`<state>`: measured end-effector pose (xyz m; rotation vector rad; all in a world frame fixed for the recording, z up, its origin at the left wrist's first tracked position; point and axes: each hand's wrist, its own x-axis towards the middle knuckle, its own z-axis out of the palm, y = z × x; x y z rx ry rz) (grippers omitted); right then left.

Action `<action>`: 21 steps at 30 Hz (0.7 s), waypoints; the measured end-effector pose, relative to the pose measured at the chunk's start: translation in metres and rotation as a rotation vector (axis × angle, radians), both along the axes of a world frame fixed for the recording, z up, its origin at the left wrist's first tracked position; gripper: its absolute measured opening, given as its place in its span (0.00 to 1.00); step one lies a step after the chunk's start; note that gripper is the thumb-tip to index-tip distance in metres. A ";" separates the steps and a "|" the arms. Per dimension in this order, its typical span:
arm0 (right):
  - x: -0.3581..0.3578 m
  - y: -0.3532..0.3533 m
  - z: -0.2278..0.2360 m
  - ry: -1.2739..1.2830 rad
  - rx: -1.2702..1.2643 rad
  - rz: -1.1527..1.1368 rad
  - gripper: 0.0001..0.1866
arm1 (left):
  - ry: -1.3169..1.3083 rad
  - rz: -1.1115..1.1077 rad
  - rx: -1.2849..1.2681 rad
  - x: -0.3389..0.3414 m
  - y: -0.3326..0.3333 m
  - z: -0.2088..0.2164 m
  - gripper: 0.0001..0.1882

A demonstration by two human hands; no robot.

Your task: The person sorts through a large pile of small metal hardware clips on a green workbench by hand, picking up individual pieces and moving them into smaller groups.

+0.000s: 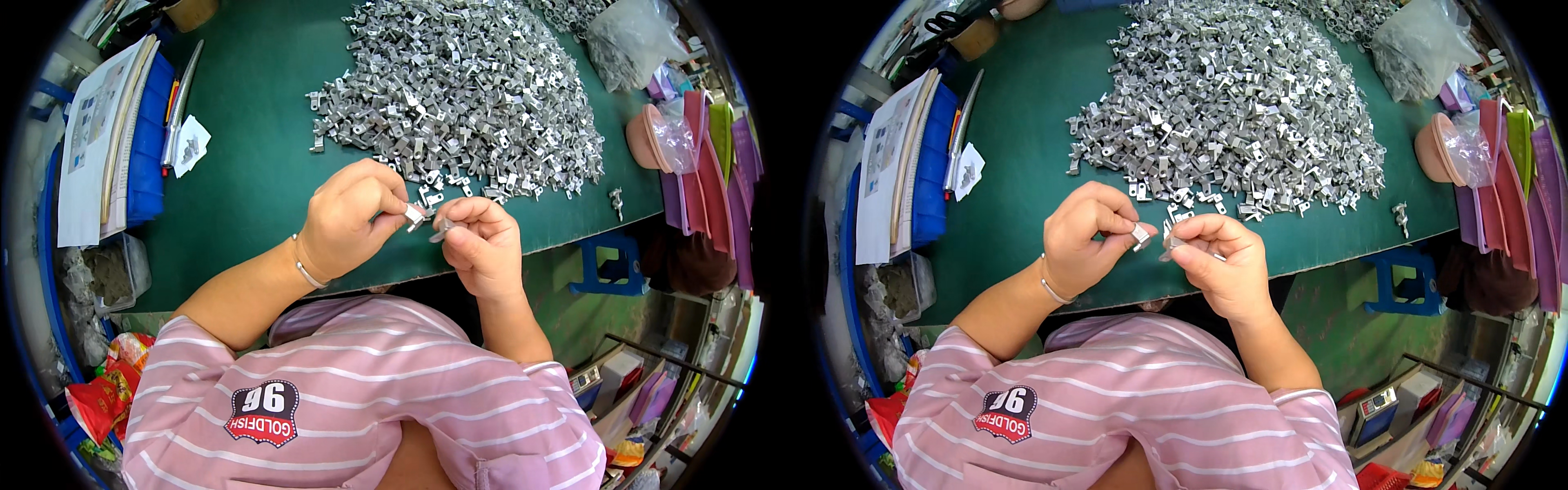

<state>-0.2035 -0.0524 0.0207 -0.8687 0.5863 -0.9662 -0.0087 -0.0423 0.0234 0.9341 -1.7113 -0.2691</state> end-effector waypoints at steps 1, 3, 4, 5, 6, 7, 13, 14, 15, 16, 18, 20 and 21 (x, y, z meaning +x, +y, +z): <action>-0.002 0.000 0.001 -0.143 0.147 0.049 0.10 | 0.011 0.001 -0.010 -0.002 0.001 0.000 0.17; -0.003 -0.002 -0.002 -0.189 0.133 0.055 0.09 | 0.026 -0.005 -0.022 -0.002 0.000 -0.001 0.18; -0.003 -0.002 -0.004 -0.211 0.129 0.058 0.09 | 0.024 -0.006 -0.023 -0.002 0.000 -0.001 0.17; -0.004 -0.003 -0.004 -0.237 0.151 0.079 0.08 | 0.023 -0.008 -0.024 -0.002 0.000 0.000 0.17; -0.005 -0.004 -0.002 -0.264 0.172 0.099 0.08 | 0.022 -0.011 -0.025 -0.002 0.000 0.000 0.17; -0.006 -0.005 -0.002 -0.290 0.194 0.118 0.08 | 0.048 -0.022 0.012 -0.002 0.000 -0.001 0.17; -0.026 -0.017 -0.002 -0.292 0.114 0.005 0.08 | 0.577 -0.288 0.548 -0.003 -0.004 -0.011 0.11; -0.030 -0.018 0.001 -0.103 0.051 -0.061 0.05 | 0.769 -0.406 0.686 -0.001 -0.006 -0.009 0.10; -0.030 -0.017 0.006 0.114 0.038 -0.148 0.02 | 0.961 -0.524 0.824 0.003 -0.006 -0.003 0.09; -0.029 -0.017 0.004 0.410 -0.099 -0.229 0.04 | 1.150 -0.642 0.966 0.006 -0.007 0.001 0.08; -0.028 -0.015 0.001 0.824 -0.477 -0.206 0.08 | 1.153 -0.695 0.970 0.007 -0.008 -0.006 0.07; -0.023 -0.009 0.002 1.242 -0.769 -0.147 0.09 | 1.132 -0.707 0.987 0.009 -0.009 -0.010 0.07; -0.022 -0.007 -0.001 1.240 -0.777 -0.157 0.09 | 0.856 -0.477 1.016 0.008 -0.008 -0.013 0.07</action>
